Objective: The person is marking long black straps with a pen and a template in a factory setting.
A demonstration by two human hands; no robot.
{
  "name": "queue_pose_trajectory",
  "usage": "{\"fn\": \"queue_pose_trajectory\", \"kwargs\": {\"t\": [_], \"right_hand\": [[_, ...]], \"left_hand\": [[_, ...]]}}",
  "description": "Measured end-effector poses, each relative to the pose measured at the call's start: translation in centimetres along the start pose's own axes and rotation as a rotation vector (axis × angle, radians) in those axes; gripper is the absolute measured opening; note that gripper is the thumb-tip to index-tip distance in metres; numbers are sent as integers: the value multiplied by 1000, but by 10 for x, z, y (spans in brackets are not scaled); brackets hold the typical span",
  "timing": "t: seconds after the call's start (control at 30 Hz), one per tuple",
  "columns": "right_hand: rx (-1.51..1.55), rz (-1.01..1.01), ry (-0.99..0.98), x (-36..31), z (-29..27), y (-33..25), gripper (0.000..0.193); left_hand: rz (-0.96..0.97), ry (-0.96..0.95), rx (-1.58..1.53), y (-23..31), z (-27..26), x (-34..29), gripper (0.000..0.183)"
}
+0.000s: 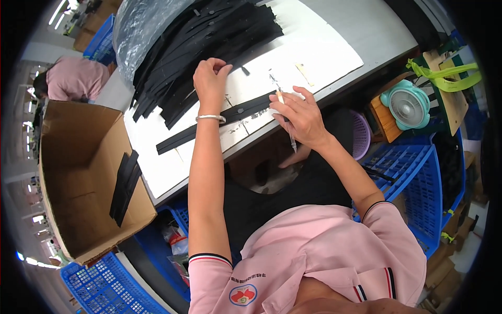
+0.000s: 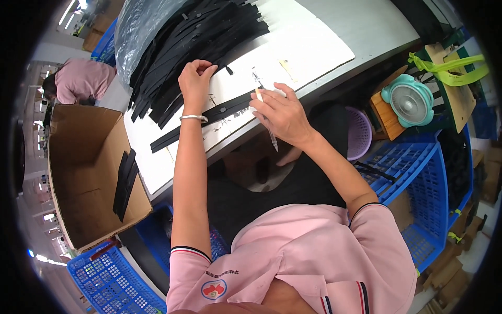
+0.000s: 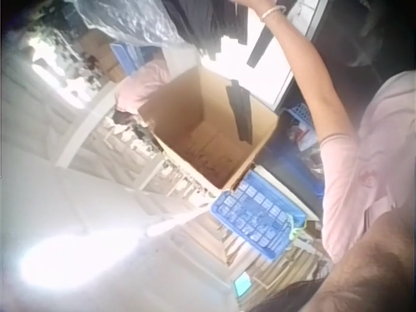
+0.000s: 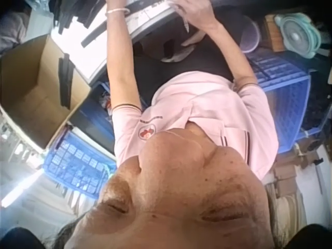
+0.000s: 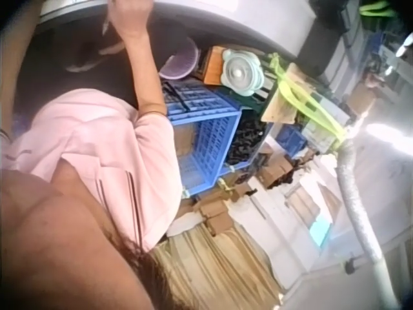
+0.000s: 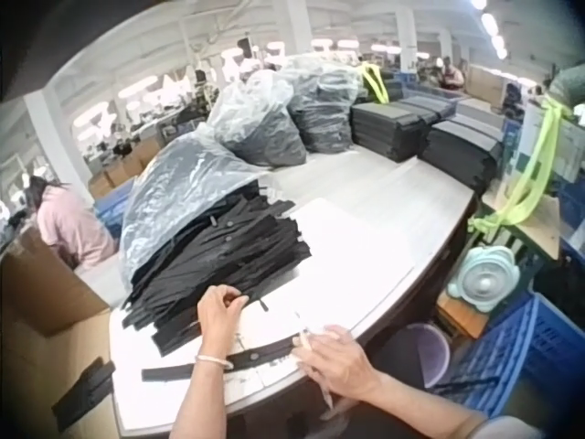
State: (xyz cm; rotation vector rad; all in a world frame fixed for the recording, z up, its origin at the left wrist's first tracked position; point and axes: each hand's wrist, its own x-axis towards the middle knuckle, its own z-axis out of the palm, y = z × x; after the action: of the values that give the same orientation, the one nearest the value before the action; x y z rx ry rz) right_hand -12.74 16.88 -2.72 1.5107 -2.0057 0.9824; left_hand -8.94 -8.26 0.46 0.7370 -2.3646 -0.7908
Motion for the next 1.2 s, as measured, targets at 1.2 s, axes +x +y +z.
{"fn": "queue_pose_trajectory", "kwargs": {"t": [1.2], "right_hand": [[-30,142,41,-11,-11,54,25]], "left_hand": [[9,83,381,-37,-80,-209,60]]}}
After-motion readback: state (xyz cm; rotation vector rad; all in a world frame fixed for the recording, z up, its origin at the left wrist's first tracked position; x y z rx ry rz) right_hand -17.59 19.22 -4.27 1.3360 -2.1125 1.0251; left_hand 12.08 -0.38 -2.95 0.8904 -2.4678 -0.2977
